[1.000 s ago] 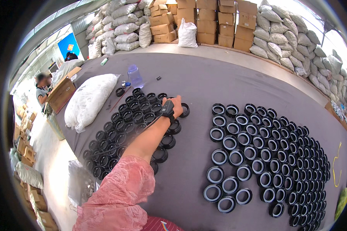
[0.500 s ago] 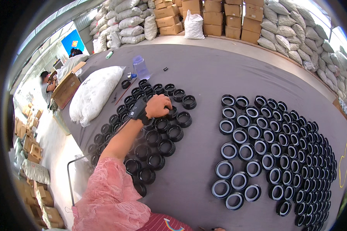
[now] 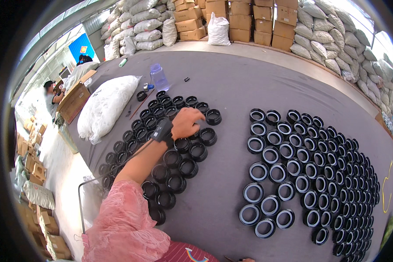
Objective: The recorder is assembling or inspecting black plastic ring components by inserting white inner rings and using a metal rod to check them.
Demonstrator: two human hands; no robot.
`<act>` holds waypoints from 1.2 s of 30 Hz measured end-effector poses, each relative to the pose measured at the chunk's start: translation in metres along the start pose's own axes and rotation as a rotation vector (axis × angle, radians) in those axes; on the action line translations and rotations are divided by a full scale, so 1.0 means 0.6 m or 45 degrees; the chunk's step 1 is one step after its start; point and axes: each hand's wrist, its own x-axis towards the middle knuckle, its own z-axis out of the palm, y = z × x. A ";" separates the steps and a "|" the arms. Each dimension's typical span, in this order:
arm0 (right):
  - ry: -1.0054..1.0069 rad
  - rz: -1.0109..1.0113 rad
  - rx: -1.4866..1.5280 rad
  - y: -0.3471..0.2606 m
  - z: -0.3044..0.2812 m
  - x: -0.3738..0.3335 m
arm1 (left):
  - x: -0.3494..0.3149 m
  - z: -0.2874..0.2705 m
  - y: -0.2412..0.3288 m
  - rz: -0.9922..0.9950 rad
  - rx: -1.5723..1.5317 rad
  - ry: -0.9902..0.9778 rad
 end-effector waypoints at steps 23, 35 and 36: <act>0.112 -0.042 -0.012 0.006 -0.017 -0.052 | 0.045 0.023 -0.006 -0.184 0.252 -0.496; 0.118 -0.426 0.068 -0.019 -0.006 -0.033 | -0.075 0.016 0.411 0.669 -0.386 -0.220; 0.084 -0.460 0.067 -0.018 -0.006 -0.033 | -0.094 0.023 0.438 0.648 -0.449 -0.170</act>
